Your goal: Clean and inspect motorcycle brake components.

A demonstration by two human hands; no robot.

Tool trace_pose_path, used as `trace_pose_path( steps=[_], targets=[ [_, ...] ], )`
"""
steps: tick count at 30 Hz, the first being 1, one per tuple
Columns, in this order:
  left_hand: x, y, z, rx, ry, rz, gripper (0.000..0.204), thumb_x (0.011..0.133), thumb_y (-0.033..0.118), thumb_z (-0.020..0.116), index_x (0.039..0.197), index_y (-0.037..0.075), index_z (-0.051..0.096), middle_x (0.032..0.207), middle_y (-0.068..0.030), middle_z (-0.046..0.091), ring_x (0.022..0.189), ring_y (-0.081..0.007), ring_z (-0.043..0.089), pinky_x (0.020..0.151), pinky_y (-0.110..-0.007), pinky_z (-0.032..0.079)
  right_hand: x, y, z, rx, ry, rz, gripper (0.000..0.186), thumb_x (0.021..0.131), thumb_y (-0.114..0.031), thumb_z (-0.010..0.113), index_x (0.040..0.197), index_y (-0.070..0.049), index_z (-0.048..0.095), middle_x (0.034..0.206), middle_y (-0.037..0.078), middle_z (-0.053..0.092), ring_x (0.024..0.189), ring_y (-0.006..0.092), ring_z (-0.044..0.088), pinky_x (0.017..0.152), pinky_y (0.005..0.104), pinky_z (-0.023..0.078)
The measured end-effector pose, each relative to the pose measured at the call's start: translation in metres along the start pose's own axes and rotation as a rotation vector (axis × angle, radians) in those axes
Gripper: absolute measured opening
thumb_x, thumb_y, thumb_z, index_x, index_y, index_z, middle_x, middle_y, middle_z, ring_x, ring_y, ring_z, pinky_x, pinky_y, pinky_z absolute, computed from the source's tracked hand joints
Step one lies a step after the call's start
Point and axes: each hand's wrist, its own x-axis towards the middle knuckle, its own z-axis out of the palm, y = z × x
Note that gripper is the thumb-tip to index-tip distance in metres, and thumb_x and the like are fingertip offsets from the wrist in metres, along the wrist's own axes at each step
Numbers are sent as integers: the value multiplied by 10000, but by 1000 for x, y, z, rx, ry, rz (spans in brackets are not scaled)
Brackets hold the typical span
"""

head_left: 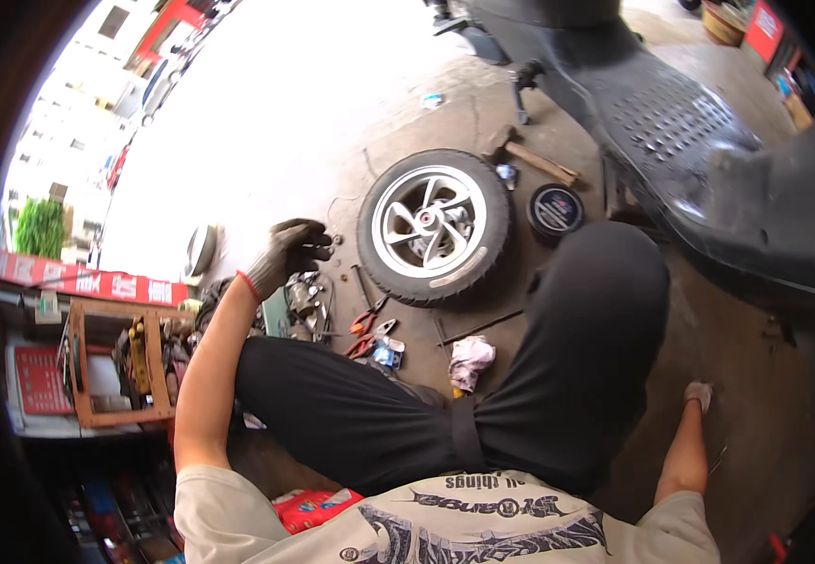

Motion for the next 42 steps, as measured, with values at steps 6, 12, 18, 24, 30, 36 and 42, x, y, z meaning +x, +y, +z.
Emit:
trace_pose_path(
  steps=[6, 12, 18, 24, 30, 36, 42],
  targets=[
    [-52, 29, -4, 129, 161, -79, 362, 1033, 215, 479, 1271, -50, 541, 1117, -145, 672, 904, -201, 690, 720, -310, 576, -110, -86, -2, -94, -239, -241, 551, 989, -376, 482, 1401, -12, 455, 1420, 248, 511, 1273, 414, 541, 1051, 493, 451],
    [-39, 7, -13, 56, 91, -38, 352, 1011, 201, 468, 1258, -32, 558, 1063, -118, 676, 899, -183, 687, 756, -317, 577, -34, -84, 32, -138, -38, -692, 543, 993, -308, 488, 1403, 46, 449, 1386, 244, 533, 1264, 347, 555, 1041, 453, 457],
    [-39, 34, 7, 426, 41, -15, 320, 978, 191, 459, 1173, -10, 614, 1029, -124, 694, 887, -170, 683, 738, -307, 576, -199, -320, -91, 12, 66, -1030, 496, 966, -293, 553, 1325, 48, 518, 1283, 221, 601, 1160, 310, 610, 980, 419, 486],
    [14, 14, 80, 1298, -178, 109, 329, 829, 188, 537, 1005, -27, 714, 938, -216, 720, 901, -298, 710, 794, -424, 543, -313, -322, -202, 208, 195, -1421, 451, 939, -278, 619, 1246, 51, 588, 1180, 198, 668, 1056, 272, 666, 920, 384, 516],
    [48, -139, 168, 1492, -566, -135, 372, 816, 327, 599, 1024, 66, 762, 1033, -192, 729, 971, -320, 705, 848, -421, 542, -460, -354, -307, 759, -390, -1434, 322, 852, -94, 673, 1143, 42, 651, 991, 133, 717, 876, 159, 684, 795, 289, 545],
    [45, -288, 225, 1316, -831, 492, 189, 600, 62, 744, 772, 82, 667, 835, -119, 710, 801, -295, 702, 637, -429, 551, -520, -382, -357, 736, -795, -1740, 338, 859, 91, 585, 1193, 40, 603, 1114, 90, 658, 1037, 148, 640, 936, 285, 519],
    [30, -174, 188, 670, -556, -97, 343, 761, 342, 713, 941, 51, 740, 836, -125, 732, 714, -231, 684, 699, -353, 524, -545, -393, -395, 538, -619, -2008, 281, 825, 63, 646, 1105, 39, 629, 1048, 135, 721, 993, 174, 697, 913, 296, 531]
  ],
)
